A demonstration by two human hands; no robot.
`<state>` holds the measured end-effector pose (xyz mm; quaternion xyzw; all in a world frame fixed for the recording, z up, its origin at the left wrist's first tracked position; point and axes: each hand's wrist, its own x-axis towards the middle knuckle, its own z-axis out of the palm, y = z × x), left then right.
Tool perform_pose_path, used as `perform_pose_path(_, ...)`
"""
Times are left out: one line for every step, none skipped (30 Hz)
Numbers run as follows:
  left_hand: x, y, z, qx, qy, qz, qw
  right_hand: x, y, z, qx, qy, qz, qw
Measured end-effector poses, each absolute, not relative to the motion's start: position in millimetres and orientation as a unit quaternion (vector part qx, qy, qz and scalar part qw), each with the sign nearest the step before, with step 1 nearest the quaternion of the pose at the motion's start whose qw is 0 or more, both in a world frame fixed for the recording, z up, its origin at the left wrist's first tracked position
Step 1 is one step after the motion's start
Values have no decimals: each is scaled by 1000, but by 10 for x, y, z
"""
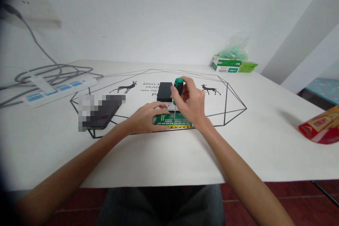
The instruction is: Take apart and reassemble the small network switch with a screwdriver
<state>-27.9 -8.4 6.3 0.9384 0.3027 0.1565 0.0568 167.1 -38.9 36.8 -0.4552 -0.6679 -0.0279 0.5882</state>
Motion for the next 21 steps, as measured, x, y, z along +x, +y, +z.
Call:
perform_pose_path(-278,-83,60,938,304,155,57,1670,-389,366,-453,-668,-25,590)
perform_pose_path(-278,-82,58,938,304,153,58,1669,-389,364,-450,-669,-21,591)
perform_pose_path(-277,-81,56,939,304,153,58,1668,-390,361,-448,-669,-19,593)
perform_pose_path(-276,-80,55,938,303,155,58,1667,-390,359,-447,-670,-19,593)
perform_pose_path(-276,-78,53,938,303,156,59,1665,-391,357,-446,-671,-20,591)
perform_pose_path(-276,-77,53,938,302,157,60,1664,-392,355,-448,-672,-21,589)
perform_pose_path(-276,-76,53,938,302,158,62,1663,-392,354,-450,-673,-23,586)
perform_pose_path(-276,-76,53,938,302,158,64,1662,-392,353,-452,-674,-24,584)
perform_pose_path(-276,-76,55,938,302,159,66,1662,-391,353,-453,-675,-26,582)
perform_pose_path(-276,-75,57,938,301,159,68,1663,-390,353,-453,-675,-26,582)
perform_pose_path(-277,-75,58,938,300,160,69,1665,-389,352,-452,-675,-25,582)
perform_pose_path(-277,-75,60,938,298,162,70,1667,-388,353,-452,-676,-25,582)
perform_pose_path(-277,-75,61,939,296,162,71,1670,-388,354,-452,-676,-23,581)
perform_pose_path(-277,-76,63,939,294,162,71,1672,-389,357,-453,-677,-19,580)
perform_pose_path(-277,-77,64,939,294,162,72,1673,-392,362,-453,-678,-16,579)
perform_pose_path(-276,-78,65,939,294,163,74,1672,-397,370,-452,-679,-15,579)
perform_pose_path(-276,-80,67,939,295,162,76,1671,-403,379,-449,-680,-16,580)
perform_pose_path(-275,-83,69,938,297,162,78,1668,-410,390,-446,-680,-17,582)
perform_pose_path(-274,-85,71,938,298,161,80,1665,-418,401,-444,-680,-18,583)
perform_pose_path(-274,-86,72,937,299,160,81,1661,-426,411,-442,-680,-18,584)
perform_pose_path(-273,-87,74,937,299,159,81,1658,-434,419,-442,-680,-17,585)
